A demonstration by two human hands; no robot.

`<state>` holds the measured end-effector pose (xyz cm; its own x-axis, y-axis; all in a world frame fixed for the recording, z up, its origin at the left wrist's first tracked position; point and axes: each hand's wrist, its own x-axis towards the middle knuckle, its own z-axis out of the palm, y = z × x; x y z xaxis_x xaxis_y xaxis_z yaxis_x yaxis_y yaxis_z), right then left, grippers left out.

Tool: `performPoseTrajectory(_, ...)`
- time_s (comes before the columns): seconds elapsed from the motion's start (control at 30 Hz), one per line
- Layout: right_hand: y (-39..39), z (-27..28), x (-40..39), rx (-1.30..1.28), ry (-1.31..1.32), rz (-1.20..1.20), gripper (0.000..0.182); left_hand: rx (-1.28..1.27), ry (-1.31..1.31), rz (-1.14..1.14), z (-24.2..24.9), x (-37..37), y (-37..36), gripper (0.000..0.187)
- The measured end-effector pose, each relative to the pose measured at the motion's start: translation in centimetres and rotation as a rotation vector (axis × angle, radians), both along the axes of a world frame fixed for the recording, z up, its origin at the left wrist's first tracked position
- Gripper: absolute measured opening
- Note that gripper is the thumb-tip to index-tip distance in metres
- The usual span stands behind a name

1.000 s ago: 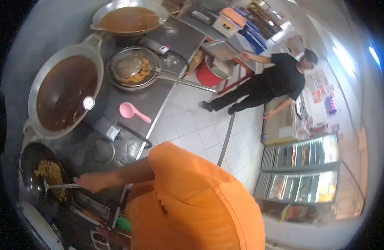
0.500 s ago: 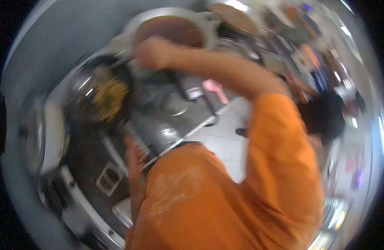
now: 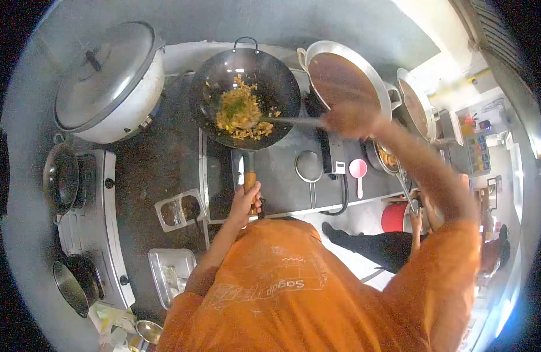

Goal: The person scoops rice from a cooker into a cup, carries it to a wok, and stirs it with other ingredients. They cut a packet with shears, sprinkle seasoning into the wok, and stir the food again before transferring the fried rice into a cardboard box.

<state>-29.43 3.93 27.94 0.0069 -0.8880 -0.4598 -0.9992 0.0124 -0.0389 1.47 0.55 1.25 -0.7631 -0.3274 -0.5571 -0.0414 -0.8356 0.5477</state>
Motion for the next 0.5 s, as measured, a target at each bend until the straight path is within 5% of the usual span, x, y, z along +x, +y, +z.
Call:
performPoseTrajectory(0.1, 3.9, -11.2, 4.8, -0.108, -0.174, -0.547, 0.042, 0.006, 0.012, 0.017, 0.8, 0.1, 0.0, 0.028)
performPoseTrajectory(0.13, 5.0, -17.2, 5.1, -0.36, -0.192, -0.475, 0.043, 0.016, -0.028, 0.017, 1.1, 0.1, -0.1, 0.027)
performPoseTrajectory(0.2, 3.2, -14.9, 10.6, -0.172, -0.625, -0.932, 0.04, -0.004, -0.033, -0.001, 0.4, -0.1, -0.2, 0.027)
performPoseTrajectory(0.23, 3.3, -15.3, 11.8, -0.184, -0.636, -0.941, 0.04, -0.009, -0.039, -0.015, 0.1, 0.0, -0.2, 0.026)
performPoseTrajectory(0.3, 3.8, -15.7, 12.6, -0.105, -1.724, -1.352, 0.043, -0.056, -0.076, -0.043, 0.8, 0.1, -0.3, 0.026)
performPoseTrajectory(0.33, 4.2, -15.3, 12.2, -0.125, -1.739, -1.355, 0.043, -0.042, -0.079, -0.025, 1.1, 0.0, -0.2, 0.026)
performPoseTrajectory(0.4, 5.5, -13.8, 11.2, 0.102, -2.271, -1.327, 0.041, -0.016, -0.094, -0.008, 0.6, 0.0, -0.1, 0.025)
performPoseTrajectory(0.43, 6.2, -12.4, 10.6, 0.069, -2.285, -1.337, 0.041, -0.022, -0.095, -0.037, 0.7, 0.1, 0.0, 0.025)
performPoseTrajectory(0.5, 7.1, -8.5, 8.6, -0.004, -1.721, -1.328, 0.044, -0.021, -0.114, 0.004, 1.0, 0.1, -0.1, 0.024)
